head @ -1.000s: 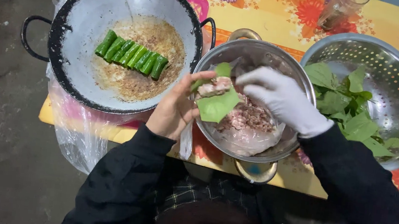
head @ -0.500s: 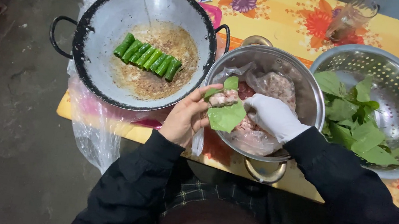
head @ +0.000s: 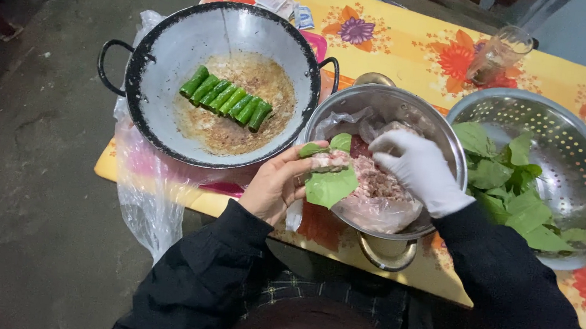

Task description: The person places a portion of ground meat onto a green leaf, folds the leaf around the meat to form a roll, and places the finished roll into a wok. This process is repeated multiple times with additional leaves and meat.

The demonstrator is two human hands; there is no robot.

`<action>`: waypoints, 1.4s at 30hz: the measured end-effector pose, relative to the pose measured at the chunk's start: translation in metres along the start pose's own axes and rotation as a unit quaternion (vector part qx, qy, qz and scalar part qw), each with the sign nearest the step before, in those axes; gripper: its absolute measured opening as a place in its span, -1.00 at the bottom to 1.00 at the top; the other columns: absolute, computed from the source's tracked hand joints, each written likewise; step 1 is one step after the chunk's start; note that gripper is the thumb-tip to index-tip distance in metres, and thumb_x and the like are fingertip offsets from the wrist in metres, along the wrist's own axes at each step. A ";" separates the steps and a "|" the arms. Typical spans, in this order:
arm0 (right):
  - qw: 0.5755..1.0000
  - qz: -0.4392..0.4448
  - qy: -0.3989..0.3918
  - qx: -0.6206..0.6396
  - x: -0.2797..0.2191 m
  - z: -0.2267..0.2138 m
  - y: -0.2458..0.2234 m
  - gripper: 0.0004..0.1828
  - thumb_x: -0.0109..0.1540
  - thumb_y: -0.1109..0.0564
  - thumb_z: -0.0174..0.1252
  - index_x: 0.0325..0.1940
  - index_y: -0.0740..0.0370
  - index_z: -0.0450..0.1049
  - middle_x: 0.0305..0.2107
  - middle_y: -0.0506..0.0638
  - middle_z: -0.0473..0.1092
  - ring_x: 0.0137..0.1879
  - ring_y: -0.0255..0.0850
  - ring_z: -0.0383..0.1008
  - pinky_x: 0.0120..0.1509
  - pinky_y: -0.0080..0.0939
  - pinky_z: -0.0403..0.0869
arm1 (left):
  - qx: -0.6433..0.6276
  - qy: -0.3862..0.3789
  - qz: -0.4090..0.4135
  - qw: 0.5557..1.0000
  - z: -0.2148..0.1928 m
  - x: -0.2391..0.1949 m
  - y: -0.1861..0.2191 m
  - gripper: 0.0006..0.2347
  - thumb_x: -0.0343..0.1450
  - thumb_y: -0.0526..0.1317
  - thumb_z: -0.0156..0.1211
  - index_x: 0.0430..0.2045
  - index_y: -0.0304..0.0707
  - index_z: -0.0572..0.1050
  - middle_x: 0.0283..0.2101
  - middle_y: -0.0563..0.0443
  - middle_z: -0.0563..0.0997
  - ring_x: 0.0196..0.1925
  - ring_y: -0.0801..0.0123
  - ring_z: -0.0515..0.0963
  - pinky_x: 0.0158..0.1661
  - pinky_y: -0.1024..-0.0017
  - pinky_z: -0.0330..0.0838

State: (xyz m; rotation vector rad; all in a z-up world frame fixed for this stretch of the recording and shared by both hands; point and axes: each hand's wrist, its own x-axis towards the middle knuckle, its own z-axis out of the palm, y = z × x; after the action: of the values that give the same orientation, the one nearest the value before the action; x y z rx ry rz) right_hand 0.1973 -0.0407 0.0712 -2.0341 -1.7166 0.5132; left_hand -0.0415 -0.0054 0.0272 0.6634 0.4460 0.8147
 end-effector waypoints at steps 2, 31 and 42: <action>0.997 0.016 0.037 0.071 -0.020 -0.023 -0.038 -0.78 0.13 0.05 0.35 -0.14 -0.08 0.60 -0.31 -0.05 0.54 -0.05 -0.11 0.54 0.08 -0.06 0.47 | 0.004 -0.002 -0.004 1.000 0.004 0.003 -0.002 -0.60 0.40 -0.32 0.12 0.17 -0.41 0.40 -0.03 -0.27 0.62 -0.12 0.26 0.69 -0.15 0.37 0.65; 0.896 -0.087 0.160 0.404 -0.049 0.001 -0.034 -0.77 0.16 0.31 0.36 -0.12 0.28 0.54 -0.16 0.06 0.49 -0.02 -0.24 0.52 0.16 -0.17 0.52 | -0.015 0.005 -0.023 1.000 0.048 0.012 -0.024 -0.63 0.44 -0.15 0.21 0.04 -0.47 0.48 -0.02 -0.46 0.57 -0.13 -0.21 0.65 -0.04 0.05 0.58; 0.918 -0.062 0.209 0.331 -0.046 -0.020 -0.074 -0.78 0.24 0.23 0.35 -0.07 0.26 0.51 -0.15 0.06 0.46 -0.05 -0.29 0.43 0.07 -0.21 0.47 | 0.161 0.015 0.221 0.962 0.061 0.008 -0.005 -0.76 0.31 -0.28 0.47 -0.19 -0.29 0.63 -0.20 0.01 0.58 -0.10 0.54 0.54 -0.02 0.45 0.50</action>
State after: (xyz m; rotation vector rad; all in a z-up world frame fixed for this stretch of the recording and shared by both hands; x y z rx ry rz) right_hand 0.1392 -0.0770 0.1290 -1.4090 -1.1871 0.4861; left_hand 0.0025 -0.0238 0.0667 1.0784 0.4693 1.1896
